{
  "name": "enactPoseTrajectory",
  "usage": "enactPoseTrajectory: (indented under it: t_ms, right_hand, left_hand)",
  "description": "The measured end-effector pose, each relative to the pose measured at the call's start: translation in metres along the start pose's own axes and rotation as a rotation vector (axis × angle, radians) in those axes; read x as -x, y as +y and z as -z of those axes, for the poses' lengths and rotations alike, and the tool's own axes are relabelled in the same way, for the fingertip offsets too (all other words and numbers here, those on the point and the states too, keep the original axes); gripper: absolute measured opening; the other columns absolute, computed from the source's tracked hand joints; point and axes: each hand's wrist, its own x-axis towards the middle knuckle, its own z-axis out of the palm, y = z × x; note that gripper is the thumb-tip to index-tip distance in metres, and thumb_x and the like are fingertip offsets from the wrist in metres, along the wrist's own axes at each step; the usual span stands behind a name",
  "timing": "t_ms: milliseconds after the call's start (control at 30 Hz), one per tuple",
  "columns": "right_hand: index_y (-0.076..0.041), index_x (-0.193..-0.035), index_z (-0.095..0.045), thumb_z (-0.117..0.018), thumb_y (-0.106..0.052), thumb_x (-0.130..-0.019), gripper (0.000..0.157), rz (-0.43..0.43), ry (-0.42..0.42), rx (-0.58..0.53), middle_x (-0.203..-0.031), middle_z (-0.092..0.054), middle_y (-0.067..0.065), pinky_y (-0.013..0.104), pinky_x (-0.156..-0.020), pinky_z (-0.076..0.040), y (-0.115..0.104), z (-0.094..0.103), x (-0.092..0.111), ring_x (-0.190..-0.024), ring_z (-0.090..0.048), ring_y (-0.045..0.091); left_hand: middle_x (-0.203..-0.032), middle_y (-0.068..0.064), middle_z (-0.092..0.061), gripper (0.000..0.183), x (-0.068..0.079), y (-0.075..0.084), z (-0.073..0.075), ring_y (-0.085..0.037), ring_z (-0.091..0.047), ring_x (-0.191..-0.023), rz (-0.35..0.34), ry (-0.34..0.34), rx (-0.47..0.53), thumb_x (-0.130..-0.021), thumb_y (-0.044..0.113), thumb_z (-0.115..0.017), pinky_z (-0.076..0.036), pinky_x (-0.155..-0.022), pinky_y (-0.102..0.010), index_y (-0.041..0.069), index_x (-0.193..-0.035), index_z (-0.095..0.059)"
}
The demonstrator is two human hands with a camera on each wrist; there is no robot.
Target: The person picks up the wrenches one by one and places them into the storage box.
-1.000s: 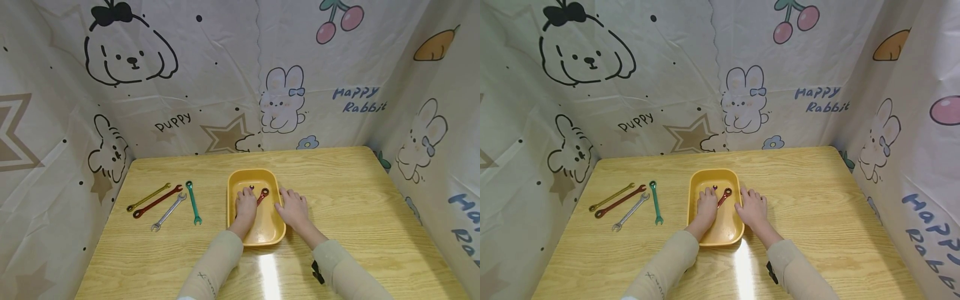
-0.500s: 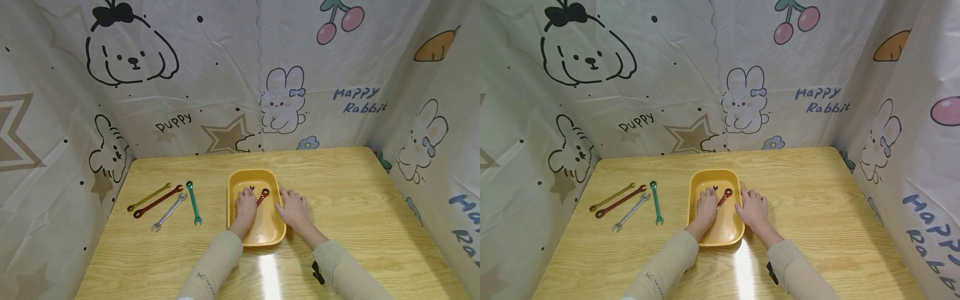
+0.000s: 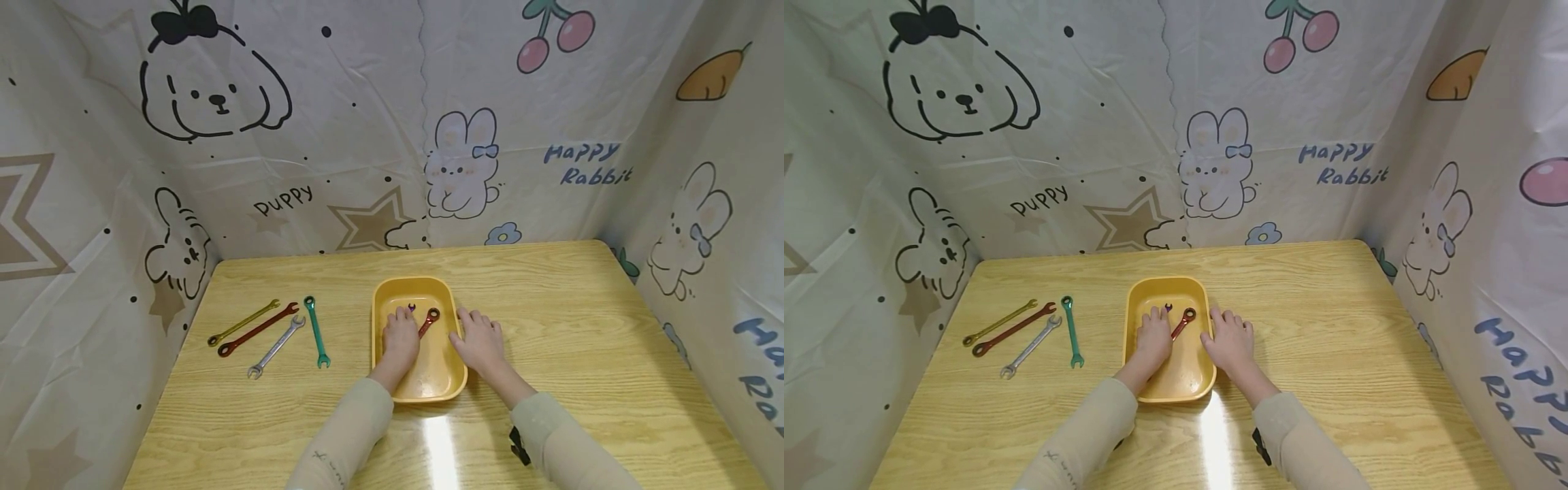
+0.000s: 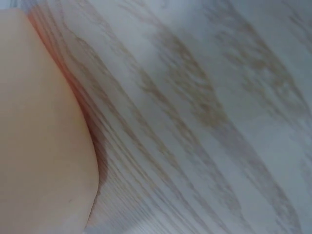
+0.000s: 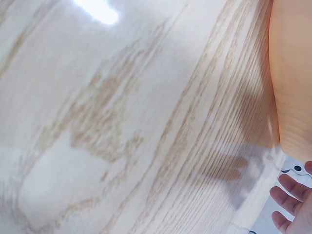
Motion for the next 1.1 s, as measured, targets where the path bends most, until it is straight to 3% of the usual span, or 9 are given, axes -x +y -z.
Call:
enactPoseTrajectory:
  t_ms: [200, 400, 700, 900, 1100]
  right_hand:
    - [-0.011, -0.130, -0.044, -0.050, -0.035, -0.088, 0.049, 0.004, 0.004, 0.002, -0.118, -0.052, 0.017, 0.054, -0.091, -0.031, 0.001, -0.001, 0.000, -0.110, -0.047, 0.036]
    - [-0.011, -0.131, -0.044, -0.050, -0.035, -0.088, 0.050, -0.001, 0.002, 0.004, -0.118, -0.052, 0.017, 0.054, -0.092, -0.031, 0.001, -0.001, 0.000, -0.110, -0.046, 0.035]
    - [-0.011, -0.131, -0.044, -0.052, -0.035, -0.087, 0.050, -0.007, 0.006, -0.004, -0.118, -0.052, 0.017, 0.054, -0.092, -0.030, 0.001, -0.002, 0.000, -0.110, -0.047, 0.035]
    - [-0.011, -0.131, -0.044, -0.052, -0.035, -0.087, 0.050, -0.005, 0.013, -0.005, -0.118, -0.052, 0.016, 0.053, -0.093, -0.030, 0.001, -0.003, 0.000, -0.109, -0.047, 0.035]
    - [-0.011, -0.130, -0.044, -0.052, -0.035, -0.087, 0.050, -0.005, 0.011, -0.007, -0.117, -0.052, 0.016, 0.053, -0.093, -0.030, 0.001, -0.003, -0.001, -0.109, -0.047, 0.034]
  left_hand:
    - [-0.107, -0.011, -0.049, 0.045, 0.002, -0.001, 0.007, -0.026, -0.049, -0.089, -0.012, -0.020, 0.084, -0.081, 0.011, -0.061, -0.047, -0.065, -0.035, 0.001, -0.124, -0.052]
    - [-0.110, -0.010, -0.051, 0.041, 0.002, -0.001, 0.013, -0.026, -0.050, -0.093, -0.084, 0.007, 0.061, -0.081, 0.014, -0.062, -0.046, -0.069, -0.036, 0.004, -0.121, -0.056]
    - [-0.103, -0.007, -0.053, 0.030, 0.005, -0.003, 0.024, -0.025, -0.051, -0.089, -0.136, 0.140, 0.004, -0.083, 0.017, -0.058, -0.042, -0.071, -0.037, 0.009, -0.113, -0.056]
    - [-0.104, -0.008, -0.054, 0.031, 0.006, -0.011, 0.028, -0.026, -0.052, -0.093, -0.141, 0.209, 0.031, -0.082, 0.018, -0.060, -0.043, -0.072, -0.037, 0.011, -0.112, -0.057]
    - [-0.098, -0.009, -0.055, 0.032, 0.004, -0.021, 0.033, -0.026, -0.052, -0.088, -0.138, 0.325, 0.041, -0.078, 0.016, -0.062, -0.041, -0.070, -0.037, 0.008, -0.109, -0.058]
